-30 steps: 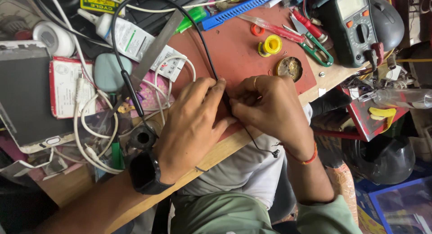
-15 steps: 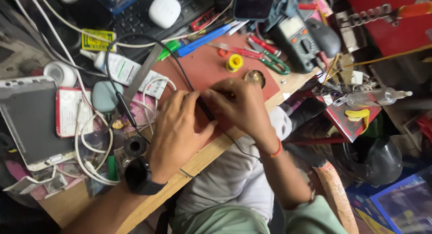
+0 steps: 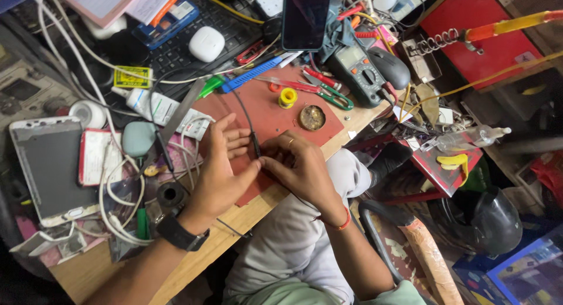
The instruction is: The person repairs a neckband Bluetooth earphone at a cluttered workbench. They open the earbud housing, pull the wire and internal components out of the cable, strip and position the wire ends, and use a soldering iron and tweezers to reattach the wiring inside the earbud before closing it.
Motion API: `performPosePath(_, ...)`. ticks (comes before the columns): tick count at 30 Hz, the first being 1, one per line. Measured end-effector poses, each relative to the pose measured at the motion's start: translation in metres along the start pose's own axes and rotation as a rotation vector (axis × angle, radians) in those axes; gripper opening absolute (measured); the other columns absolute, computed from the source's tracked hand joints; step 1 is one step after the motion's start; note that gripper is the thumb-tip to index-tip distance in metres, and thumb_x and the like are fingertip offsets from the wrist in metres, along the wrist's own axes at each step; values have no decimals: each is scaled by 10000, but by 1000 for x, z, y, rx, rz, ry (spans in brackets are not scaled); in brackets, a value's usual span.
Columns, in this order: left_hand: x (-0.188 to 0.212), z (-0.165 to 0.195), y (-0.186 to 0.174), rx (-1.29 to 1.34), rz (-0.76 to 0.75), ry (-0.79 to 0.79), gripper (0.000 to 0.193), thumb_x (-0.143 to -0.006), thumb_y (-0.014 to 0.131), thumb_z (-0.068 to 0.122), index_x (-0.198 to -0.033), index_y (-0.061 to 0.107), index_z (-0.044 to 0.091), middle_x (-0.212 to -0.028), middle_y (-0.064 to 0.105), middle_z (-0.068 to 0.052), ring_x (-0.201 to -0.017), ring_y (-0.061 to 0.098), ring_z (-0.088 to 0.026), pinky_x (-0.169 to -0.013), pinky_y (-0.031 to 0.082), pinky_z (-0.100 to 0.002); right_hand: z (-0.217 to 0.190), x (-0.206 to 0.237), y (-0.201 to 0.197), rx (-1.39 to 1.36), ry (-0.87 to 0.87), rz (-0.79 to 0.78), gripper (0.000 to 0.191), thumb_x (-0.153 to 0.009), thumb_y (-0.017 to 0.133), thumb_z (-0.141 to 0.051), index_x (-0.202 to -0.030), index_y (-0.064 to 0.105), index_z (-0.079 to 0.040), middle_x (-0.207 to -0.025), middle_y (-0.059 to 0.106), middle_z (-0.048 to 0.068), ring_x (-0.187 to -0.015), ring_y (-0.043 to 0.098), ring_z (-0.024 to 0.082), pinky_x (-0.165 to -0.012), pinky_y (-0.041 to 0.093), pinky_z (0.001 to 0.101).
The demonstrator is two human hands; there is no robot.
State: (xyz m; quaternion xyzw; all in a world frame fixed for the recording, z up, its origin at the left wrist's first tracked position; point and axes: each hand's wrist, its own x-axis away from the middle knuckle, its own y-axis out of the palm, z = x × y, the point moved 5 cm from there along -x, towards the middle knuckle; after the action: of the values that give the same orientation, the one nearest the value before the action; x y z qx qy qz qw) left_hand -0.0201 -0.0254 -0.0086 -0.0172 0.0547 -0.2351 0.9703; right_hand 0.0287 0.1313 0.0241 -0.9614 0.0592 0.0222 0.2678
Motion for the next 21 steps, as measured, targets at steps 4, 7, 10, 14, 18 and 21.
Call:
performPosePath(4, 3, -13, -11, 334, 63, -130, 484, -966, 670, 26, -1407, 470, 12, -1196, 621, -89, -1057, 647, -132, -950, 553, -269, 0, 5, 11, -190, 63, 2, 290, -840, 800, -79, -1103, 698, -18, -868, 745, 37, -733, 666, 75, -644, 535, 234)
performPosePath(7, 0, -13, -13, 314, 8, -161, 230, -990, 675, 64, -1204, 648, -15, -1073, 710, -62, -967, 676, -92, -868, 562, -240, -1, 6, 17, -271, 19, 8, 285, -862, 783, -57, -1124, 683, -7, -922, 760, 31, -825, 720, 82, -730, 579, 233)
performPosePath(10, -3, -9, -16, 247, 2, -159, 168, -964, 704, 84, -1109, 681, 2, -982, 719, -34, -867, 666, -86, -788, 559, -240, 0, 4, 20, -268, 5, 23, 280, -862, 776, -39, -1124, 685, 0, -922, 761, 32, -845, 736, 96, -762, 592, 241)
performPosePath(14, -7, -4, -15, 255, -24, -116, 163, -961, 705, 77, -1096, 664, -5, -1027, 719, -38, -975, 699, -93, -856, 579, -238, -4, 2, 14, -212, -124, 127, 232, -869, 791, -16, -1081, 700, 6, -912, 745, 54, -848, 729, 113, -772, 586, 252)
performPosePath(18, -5, -6, -11, 202, 0, -154, 184, -933, 709, 65, -1087, 634, -3, -1018, 712, -47, -960, 708, -106, -835, 589, -249, -4, -2, 2, -253, -235, 93, 218, -910, 755, -24, -1123, 704, -16, -977, 720, 60, -885, 713, 125, -790, 579, 268)
performPosePath(21, -10, -7, -7, 218, 13, -146, 223, -915, 709, 19, -1113, 611, -14, -1011, 703, -72, -956, 693, -126, -846, 581, -267, -1, -2, -13, -232, -338, 65, 231, -927, 747, -38, -1155, 709, -35, -1059, 699, 71, -963, 693, 157, -842, 567, 294)
